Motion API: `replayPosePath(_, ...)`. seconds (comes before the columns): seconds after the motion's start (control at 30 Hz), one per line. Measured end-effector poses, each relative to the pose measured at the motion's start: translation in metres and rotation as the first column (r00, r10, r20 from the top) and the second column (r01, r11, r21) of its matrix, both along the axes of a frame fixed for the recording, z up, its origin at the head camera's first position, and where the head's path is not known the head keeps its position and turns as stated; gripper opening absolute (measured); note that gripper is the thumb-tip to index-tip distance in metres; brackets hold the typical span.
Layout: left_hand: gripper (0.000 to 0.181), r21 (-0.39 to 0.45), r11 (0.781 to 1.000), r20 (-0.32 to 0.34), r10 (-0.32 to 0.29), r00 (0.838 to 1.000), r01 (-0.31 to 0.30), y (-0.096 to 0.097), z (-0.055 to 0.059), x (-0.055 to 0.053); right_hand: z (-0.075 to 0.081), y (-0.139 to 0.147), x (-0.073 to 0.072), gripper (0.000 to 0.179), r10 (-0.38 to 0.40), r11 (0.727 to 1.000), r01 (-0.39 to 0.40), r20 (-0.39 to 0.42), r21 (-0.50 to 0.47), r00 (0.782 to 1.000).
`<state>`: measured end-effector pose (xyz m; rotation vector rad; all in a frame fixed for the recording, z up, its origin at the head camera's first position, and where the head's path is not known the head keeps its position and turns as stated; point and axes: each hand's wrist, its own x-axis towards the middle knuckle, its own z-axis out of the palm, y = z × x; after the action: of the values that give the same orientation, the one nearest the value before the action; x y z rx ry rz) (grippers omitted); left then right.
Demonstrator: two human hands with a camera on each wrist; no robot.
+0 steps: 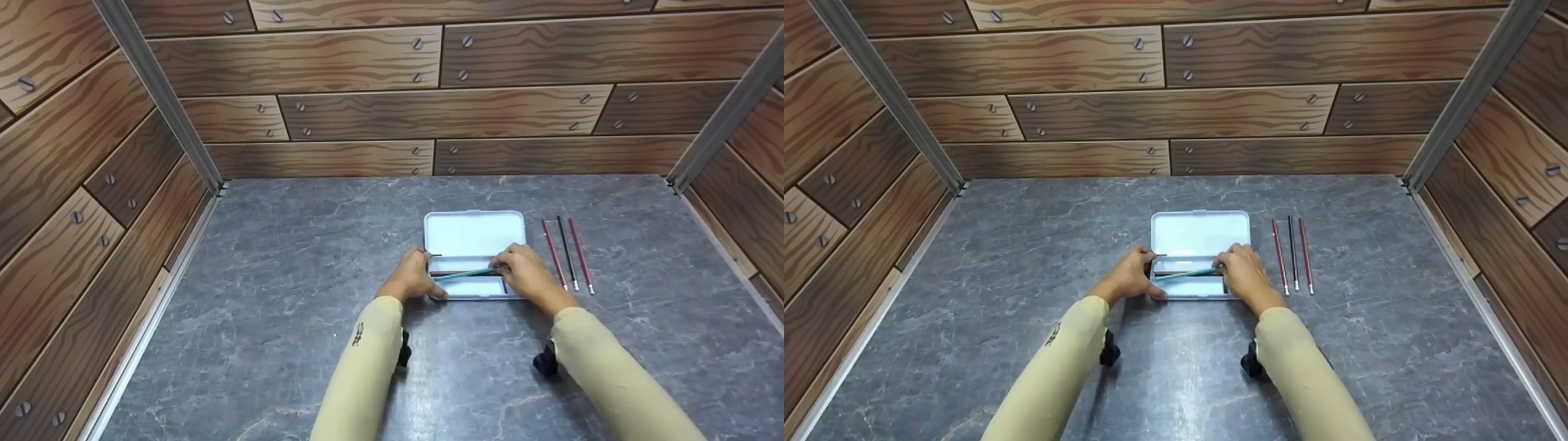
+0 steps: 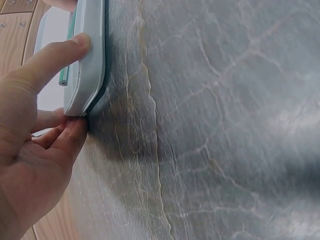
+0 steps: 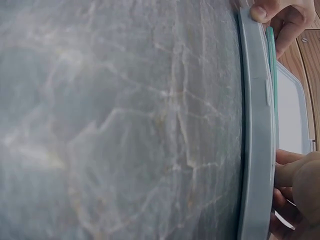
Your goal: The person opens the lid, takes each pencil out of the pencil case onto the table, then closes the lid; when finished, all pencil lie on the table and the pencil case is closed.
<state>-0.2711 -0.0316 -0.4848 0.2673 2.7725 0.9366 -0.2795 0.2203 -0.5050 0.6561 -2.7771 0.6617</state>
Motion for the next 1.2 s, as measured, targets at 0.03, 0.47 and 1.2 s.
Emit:
replayPosePath(0.03,0.079,0.002,1.0,-0.002,-0.001,1.0,0.001,0.0,0.0,0.0,0.0,0.0,0.001,0.01,-0.002,1.0,0.002,0.002,0.004,1.0)
replayPosePath(0.47,0.087,0.027,1.0,0.013,0.006,1.0,-0.006,0.0,-0.001,0.001,0.013,0.006,0.0,0.012,0.035,0.99,-0.032,0.014,-0.14,0.999)
replayPosePath(1.2,0.084,0.019,1.0,0.029,0.002,1.0,-0.003,0.0,0.0,0.001,0.022,0.049,-0.006,0.023,-0.125,0.926,0.161,0.125,-0.34,0.984)
